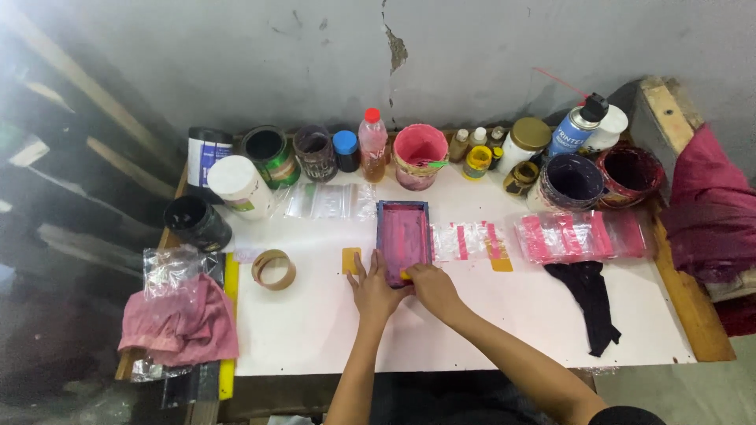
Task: Mixing pink ink in different containers and cleaning the workbench area.
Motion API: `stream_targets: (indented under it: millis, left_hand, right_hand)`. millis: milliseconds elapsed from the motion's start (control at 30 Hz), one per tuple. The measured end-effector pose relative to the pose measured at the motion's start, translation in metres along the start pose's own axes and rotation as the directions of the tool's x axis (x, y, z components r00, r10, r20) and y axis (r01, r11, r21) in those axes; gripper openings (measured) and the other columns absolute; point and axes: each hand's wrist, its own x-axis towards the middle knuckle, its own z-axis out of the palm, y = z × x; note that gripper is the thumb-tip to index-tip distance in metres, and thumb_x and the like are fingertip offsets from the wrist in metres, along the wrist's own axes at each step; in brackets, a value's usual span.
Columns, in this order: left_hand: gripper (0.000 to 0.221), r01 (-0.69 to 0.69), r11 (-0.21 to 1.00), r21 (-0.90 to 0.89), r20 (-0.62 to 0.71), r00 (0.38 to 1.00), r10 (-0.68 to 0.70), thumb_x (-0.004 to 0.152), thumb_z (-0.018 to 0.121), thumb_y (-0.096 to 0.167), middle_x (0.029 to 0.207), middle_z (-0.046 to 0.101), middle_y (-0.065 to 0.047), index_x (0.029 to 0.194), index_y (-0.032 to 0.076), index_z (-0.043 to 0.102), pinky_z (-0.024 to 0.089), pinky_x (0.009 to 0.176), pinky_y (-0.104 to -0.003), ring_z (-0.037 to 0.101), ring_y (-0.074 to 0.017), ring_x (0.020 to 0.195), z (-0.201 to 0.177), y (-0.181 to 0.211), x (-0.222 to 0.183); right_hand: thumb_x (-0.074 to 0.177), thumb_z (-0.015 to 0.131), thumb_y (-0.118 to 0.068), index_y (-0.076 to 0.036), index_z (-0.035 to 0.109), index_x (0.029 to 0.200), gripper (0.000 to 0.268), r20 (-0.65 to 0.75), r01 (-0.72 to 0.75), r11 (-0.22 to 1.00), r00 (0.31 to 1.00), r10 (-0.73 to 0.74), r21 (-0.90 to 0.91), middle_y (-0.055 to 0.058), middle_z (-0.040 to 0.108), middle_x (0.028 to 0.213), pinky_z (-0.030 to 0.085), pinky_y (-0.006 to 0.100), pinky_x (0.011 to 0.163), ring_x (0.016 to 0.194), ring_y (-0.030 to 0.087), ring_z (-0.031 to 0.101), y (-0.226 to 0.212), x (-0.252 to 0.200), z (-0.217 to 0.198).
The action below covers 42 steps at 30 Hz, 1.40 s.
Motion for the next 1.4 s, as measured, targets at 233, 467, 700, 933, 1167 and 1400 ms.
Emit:
stream_targets:
  millis: [233,467,700,933,1167,1400]
  left_hand:
    - [0.118,-0.036,0.999,0.024,-0.041,0.999,0.037,0.065,0.078,0.069,0.163,0.038,-0.002,0.158,0.012,0.033,0.007,0.124,-0.062,0.009,-0.0347,0.157,0.012,-0.007,0.004]
    - [0.117,-0.088,0.996,0.034,-0.083,0.992,0.09,0.066,0.081,0.066,0.161,0.041,-0.009,0.156,0.007,0.035,0.01,0.121,-0.066,0.012,-0.0385,0.156,0.008,-0.005,0.005]
    - [0.117,-0.092,0.994,0.059,-0.087,0.992,0.097,0.065,0.082,0.065,0.159,0.043,-0.012,0.155,0.005,0.038,0.01,0.119,-0.068,0.013,-0.0399,0.156,0.013,-0.007,0.007]
    - [0.118,-0.072,0.992,0.106,-0.062,0.995,0.079,0.065,0.079,0.069,0.16,0.041,-0.01,0.155,0.006,0.037,0.008,0.12,-0.066,0.01,-0.0374,0.157,0.009,-0.004,0.005]
    - [0.116,-0.023,0.996,0.085,-0.027,0.999,0.025,0.064,0.08,0.063,0.162,0.04,-0.006,0.157,0.009,0.035,0.004,0.122,-0.064,0.008,-0.0348,0.157,0.004,0.002,0.003]
    - [0.107,0.011,0.993,0.117,0.003,1.0,-0.012,0.07,0.076,0.05,0.164,0.036,-0.002,0.159,0.011,0.031,0.008,0.124,-0.061,0.005,-0.0334,0.158,0.006,0.002,0.008]
  right_hand:
    - [0.095,0.054,-0.015,-0.009,0.077,0.1,0.025,0.179,-0.145,0.959,0.978,0.103,0.245,0.02,0.073,0.093,0.057,0.052,0.082,0.094,0.044,0.071,-0.005,0.042,-0.056]
    - [0.093,0.054,-0.015,-0.014,0.079,0.104,0.027,-0.016,-0.186,0.976,0.982,0.189,0.116,0.015,0.075,0.101,0.06,0.05,0.085,0.096,0.04,0.073,0.037,0.129,-0.038]
    - [0.092,0.055,-0.014,-0.016,0.076,0.094,0.021,-0.152,-0.04,0.973,0.988,0.006,-0.225,0.003,0.071,0.093,0.062,0.038,0.07,0.089,0.026,0.073,0.077,0.147,0.05]
    - [0.089,0.058,-0.013,-0.014,0.073,0.091,0.016,-0.188,-0.088,0.938,0.982,0.025,-0.335,0.004,0.07,0.083,0.061,0.04,0.058,0.076,0.027,0.074,0.043,0.108,0.043]
    - [0.084,0.06,-0.003,-0.007,0.071,0.083,0.011,-0.172,-0.043,0.956,0.985,-0.008,-0.291,0.007,0.065,0.071,0.058,0.038,0.049,0.063,0.03,0.073,0.006,0.067,0.021]
    - [0.079,0.066,0.0,-0.001,0.076,0.083,0.01,0.025,-0.07,0.992,0.997,0.073,-0.106,0.015,0.068,0.069,0.06,0.045,0.054,0.068,0.038,0.075,-0.012,0.05,0.023]
